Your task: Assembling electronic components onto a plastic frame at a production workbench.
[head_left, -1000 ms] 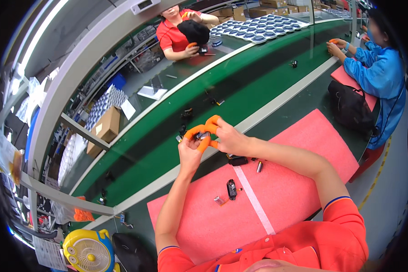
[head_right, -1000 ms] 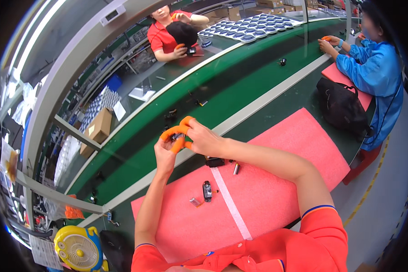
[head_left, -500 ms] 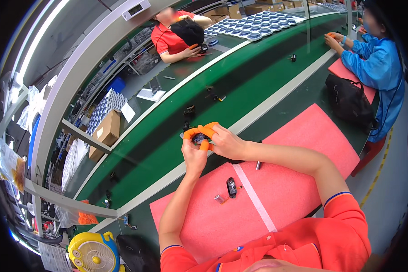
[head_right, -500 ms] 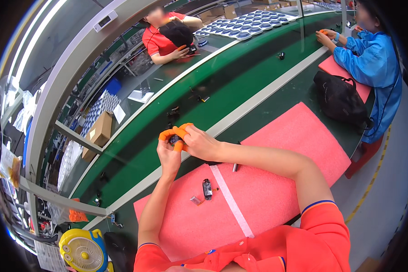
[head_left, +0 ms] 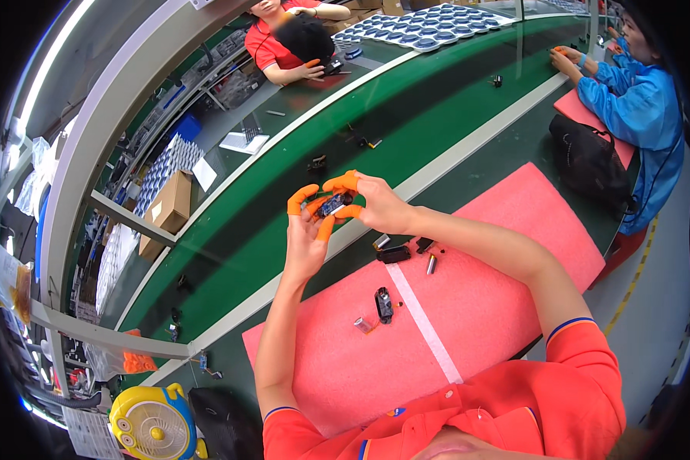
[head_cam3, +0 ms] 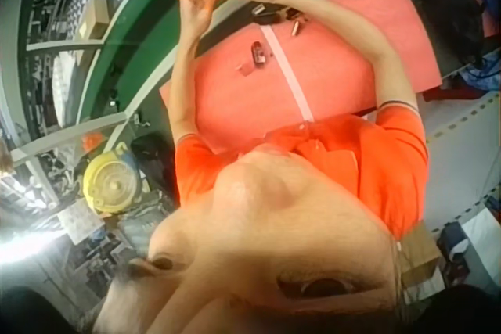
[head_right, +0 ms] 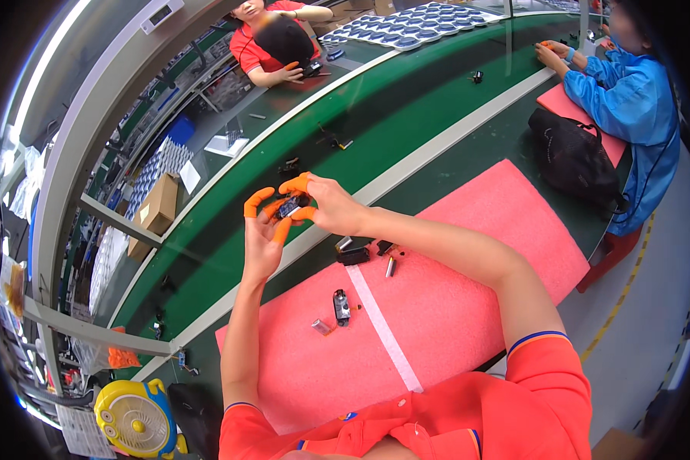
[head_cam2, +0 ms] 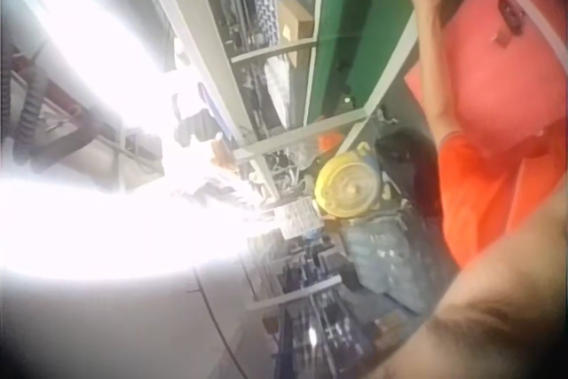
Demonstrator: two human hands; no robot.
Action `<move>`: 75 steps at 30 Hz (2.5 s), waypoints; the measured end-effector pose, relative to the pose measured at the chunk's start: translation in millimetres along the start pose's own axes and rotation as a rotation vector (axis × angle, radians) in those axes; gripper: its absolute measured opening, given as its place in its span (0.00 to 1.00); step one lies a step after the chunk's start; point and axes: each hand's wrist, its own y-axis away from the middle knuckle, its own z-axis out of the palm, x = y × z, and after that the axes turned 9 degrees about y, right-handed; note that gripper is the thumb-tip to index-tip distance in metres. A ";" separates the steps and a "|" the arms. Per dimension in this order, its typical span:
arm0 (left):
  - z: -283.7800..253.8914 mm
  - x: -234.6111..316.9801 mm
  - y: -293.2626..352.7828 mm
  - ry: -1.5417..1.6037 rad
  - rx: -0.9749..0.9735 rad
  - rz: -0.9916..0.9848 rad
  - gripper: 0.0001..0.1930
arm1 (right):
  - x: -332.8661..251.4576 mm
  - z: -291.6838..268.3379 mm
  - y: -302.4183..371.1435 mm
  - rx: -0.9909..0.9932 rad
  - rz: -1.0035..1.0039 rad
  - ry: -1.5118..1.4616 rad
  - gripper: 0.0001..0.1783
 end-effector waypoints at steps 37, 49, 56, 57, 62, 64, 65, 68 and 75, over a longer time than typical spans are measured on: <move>-6.7 -11.0 -2.7 -0.672 -0.393 -0.467 0.20 | 102.3 -16.3 -13.9 -0.014 0.717 -0.397 0.07; -59.3 -61.9 4.0 0.089 0.366 -0.013 0.17 | 35.6 64.1 -8.2 -0.247 0.669 -0.588 0.07; -73.5 -52.9 6.8 -0.049 0.236 0.083 0.19 | 38.6 71.1 -10.6 -0.224 0.842 -0.701 0.07; -76.3 -53.8 7.7 -0.050 0.240 0.082 0.19 | 38.1 73.0 -10.9 -0.179 0.854 -0.723 0.06; -86.0 -59.1 11.8 0.285 0.259 -0.090 0.21 | 31.0 79.9 -5.7 -0.077 0.531 -0.365 0.07; -86.0 -60.2 13.6 0.434 0.256 -0.119 0.21 | 28.0 81.4 -3.3 -0.027 0.321 -0.107 0.08; -84.8 -60.6 15.4 0.434 0.259 -0.119 0.21 | 27.1 82.0 -2.6 -0.002 0.215 0.020 0.08; -73.0 -54.7 17.0 0.417 0.345 -0.143 0.21 | 26.4 80.9 -1.7 -0.019 0.234 0.033 0.09; -95.9 -57.1 16.5 0.692 0.198 -0.295 0.17 | 30.3 80.5 -5.7 -0.052 0.098 0.032 0.09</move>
